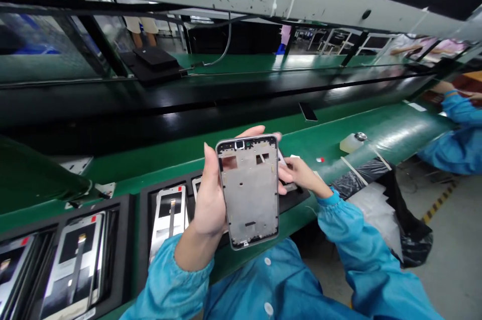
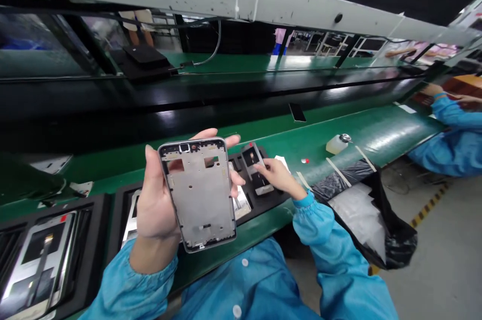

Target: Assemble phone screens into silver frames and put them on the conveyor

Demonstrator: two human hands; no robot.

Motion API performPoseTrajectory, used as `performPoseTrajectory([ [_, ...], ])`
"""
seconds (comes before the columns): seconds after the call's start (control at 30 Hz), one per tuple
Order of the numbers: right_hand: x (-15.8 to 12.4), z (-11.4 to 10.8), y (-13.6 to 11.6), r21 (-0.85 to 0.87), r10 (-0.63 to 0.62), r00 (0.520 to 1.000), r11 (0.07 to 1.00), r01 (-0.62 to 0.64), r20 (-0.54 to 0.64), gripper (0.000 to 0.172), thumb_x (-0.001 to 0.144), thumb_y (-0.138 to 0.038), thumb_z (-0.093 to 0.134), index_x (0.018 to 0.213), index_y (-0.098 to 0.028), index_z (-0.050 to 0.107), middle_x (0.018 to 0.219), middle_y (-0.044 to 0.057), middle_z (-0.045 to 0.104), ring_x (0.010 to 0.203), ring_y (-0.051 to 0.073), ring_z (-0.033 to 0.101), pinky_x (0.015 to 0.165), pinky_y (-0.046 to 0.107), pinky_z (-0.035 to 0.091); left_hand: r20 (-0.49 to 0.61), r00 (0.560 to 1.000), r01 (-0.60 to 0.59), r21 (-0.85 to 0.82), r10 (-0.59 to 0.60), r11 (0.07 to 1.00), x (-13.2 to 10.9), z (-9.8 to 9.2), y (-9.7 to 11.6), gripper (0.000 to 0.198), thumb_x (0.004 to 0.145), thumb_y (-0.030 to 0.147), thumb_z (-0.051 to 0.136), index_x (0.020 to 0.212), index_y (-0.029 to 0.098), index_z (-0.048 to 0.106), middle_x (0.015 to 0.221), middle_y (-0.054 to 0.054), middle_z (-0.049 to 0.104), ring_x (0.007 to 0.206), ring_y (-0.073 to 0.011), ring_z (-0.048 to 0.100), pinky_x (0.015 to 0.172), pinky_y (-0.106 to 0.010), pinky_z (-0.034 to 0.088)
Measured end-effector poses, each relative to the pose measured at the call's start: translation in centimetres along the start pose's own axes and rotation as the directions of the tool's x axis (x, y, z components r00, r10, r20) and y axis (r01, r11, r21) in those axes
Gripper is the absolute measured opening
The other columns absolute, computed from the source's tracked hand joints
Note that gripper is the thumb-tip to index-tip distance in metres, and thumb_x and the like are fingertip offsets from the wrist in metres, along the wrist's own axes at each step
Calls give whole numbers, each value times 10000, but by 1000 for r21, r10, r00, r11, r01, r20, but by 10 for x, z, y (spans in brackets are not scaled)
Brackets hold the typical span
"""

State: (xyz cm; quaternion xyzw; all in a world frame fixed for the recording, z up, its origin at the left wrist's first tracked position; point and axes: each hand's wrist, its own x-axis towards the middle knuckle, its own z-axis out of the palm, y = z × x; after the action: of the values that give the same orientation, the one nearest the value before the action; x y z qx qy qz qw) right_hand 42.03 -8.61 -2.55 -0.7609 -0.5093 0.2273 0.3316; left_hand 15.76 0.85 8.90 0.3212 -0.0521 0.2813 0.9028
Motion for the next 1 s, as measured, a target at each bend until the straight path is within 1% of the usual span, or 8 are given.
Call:
performPoseTrajectory([
  [0.17, -12, -11, -43, 322, -117, 933, 917, 233, -341, 674, 1038, -872, 598, 963, -216, 737, 939, 71, 786, 951, 283, 759, 848, 393, 653, -179, 977, 137, 95, -118, 986, 10, -18, -8, 861, 1122, 835, 412, 1714, 224, 547, 1153, -146, 889, 950, -298, 875, 850, -407, 718],
  [0.33, -15, 22, -88, 686, -154, 934, 641, 343, -322, 553, 1004, -798, 763, 966, -258, 647, 654, -73, 530, 481, 125, 508, 457, 287, 543, -177, 956, 257, 119, -234, 959, 16, -30, -21, 917, 1083, 825, 550, 1727, 172, 523, 1148, -178, 883, 949, -335, 877, 884, -451, 719],
  [0.4, -13, 29, -102, 728, -114, 909, 562, 392, -402, 477, 1010, -719, 814, 1075, -285, 629, 768, -67, 618, 406, 77, 397, 341, 252, 438, -165, 959, 253, 121, -232, 960, 17, -31, -26, 945, 1054, 846, 586, 1738, 199, 507, 1183, -173, 877, 986, -353, 877, 908, -486, 720],
  [0.5, -12, 26, -116, 662, -56, 820, 561, 498, -569, 403, 1046, -619, 824, 1271, -342, 636, 1103, 8, 751, 416, 67, 438, 287, 258, 394, -157, 980, 153, 177, -125, 972, 16, -31, -33, 995, 1005, 876, 643, 1740, 221, 503, 1211, -170, 868, 1054, -369, 869, 945, -511, 716],
  [0.57, -15, 19, -123, 641, -85, 818, 578, 505, -568, 376, 1095, -606, 760, 1364, -363, 658, 1154, 32, 767, 443, 91, 505, 301, 279, 433, -156, 985, 113, 258, -75, 960, 15, -30, -35, 1000, 985, 887, 662, 1709, 207, 550, 1210, -176, 866, 1096, -384, 858, 963, -521, 711],
  [0.7, -23, 10, -133, 617, -113, 839, 626, 476, -533, 443, 1105, -617, 736, 1454, -344, 706, 1271, 80, 798, 867, 239, 803, 622, 378, 712, -153, 988, 72, 443, -3, 893, 13, -29, -35, 902, 1000, 883, 639, 1610, 220, 682, 1317, -184, 848, 1217, -406, 822, 1048, -534, 681],
  [0.83, -25, 12, -135, 579, -41, 780, 646, 497, -625, 463, 1082, -635, 762, 1412, -315, 722, 1493, 92, 760, 1414, 324, 730, 1155, 517, 676, -28, 986, -90, 731, 162, 677, 15, -28, -36, 814, 1023, 828, 650, 1575, 235, 733, 1699, -187, 635, 1513, -445, 652, 1200, -510, 597],
  [1.0, -13, 18, -124, 610, 60, 718, 580, 541, -694, 418, 1023, -668, 822, 1172, -299, 694, 1258, 63, 780, 1225, 260, 768, 1144, 456, 649, 239, 967, -256, 887, 91, 385, 21, -36, -37, 754, 1114, 702, 582, 1692, 218, 616, 1790, -224, 505, 1635, -455, 525, 1329, -595, 477],
])
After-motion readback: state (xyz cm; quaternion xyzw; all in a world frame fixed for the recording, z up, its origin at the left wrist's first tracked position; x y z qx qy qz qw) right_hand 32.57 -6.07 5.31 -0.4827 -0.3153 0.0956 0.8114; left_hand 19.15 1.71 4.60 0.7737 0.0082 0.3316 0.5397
